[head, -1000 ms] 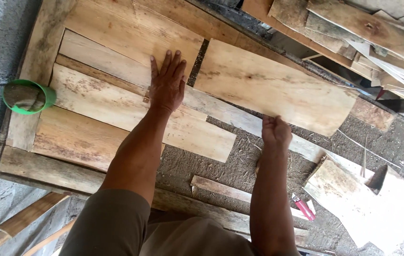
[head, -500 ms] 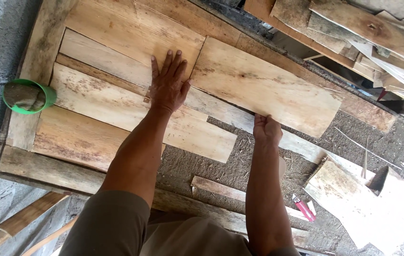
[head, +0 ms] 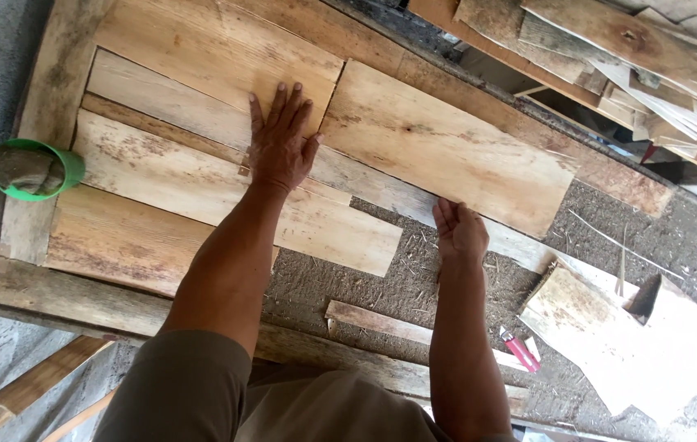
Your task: Patching and smoothing thin wood veneer sheets on a workshop table.
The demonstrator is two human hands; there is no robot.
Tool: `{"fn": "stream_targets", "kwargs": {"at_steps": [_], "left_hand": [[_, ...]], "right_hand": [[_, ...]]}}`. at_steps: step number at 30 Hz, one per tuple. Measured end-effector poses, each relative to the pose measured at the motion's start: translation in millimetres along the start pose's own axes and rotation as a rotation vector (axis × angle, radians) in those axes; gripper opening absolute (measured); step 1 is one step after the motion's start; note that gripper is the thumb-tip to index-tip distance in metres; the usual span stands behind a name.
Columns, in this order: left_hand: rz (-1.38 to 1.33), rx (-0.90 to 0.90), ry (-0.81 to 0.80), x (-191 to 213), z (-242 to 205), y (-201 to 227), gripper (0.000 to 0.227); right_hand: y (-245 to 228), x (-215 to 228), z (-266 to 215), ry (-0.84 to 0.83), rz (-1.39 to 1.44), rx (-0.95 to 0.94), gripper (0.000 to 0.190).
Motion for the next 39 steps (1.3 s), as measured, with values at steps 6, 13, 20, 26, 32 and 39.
{"fn": "stream_targets", "kwargs": {"at_steps": [6,13,20,26,32,39], "left_hand": [[-0.009,-0.004,0.003,2,1,2,0.061],[-0.014,-0.023,0.002,3,2,3,0.059],[-0.005,-0.010,-0.012,1,2,3,0.060],[-0.002,0.003,-0.036,-5,1,-1,0.060],[-0.010,0.017,-0.059,-2,2,1,0.060],[-0.021,0.007,-0.043,1,3,4,0.058]], "right_hand": [[-12,6,-31,-0.039,-0.295,-0.070,0.026],[-136,93,38,0.599,-1.159,0.793,0.013],[-149,113,100,0.439,-1.048,0.666,0.021],[-151,108,91,0.416,-0.700,0.513,0.018],[-145,110,109,0.373,-0.694,0.533,0.019],[-145,107,105,0.384,-0.653,0.533,0.016]]}}
Point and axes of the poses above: each hand's wrist, its own z-axis towards the middle knuckle, its own x-axis out of the back of the hand, y = z × x, the point moved 9 cm from there along z, towards the middle knuckle, and after that the axes turned 8 degrees about y, right-handed, at the moved point
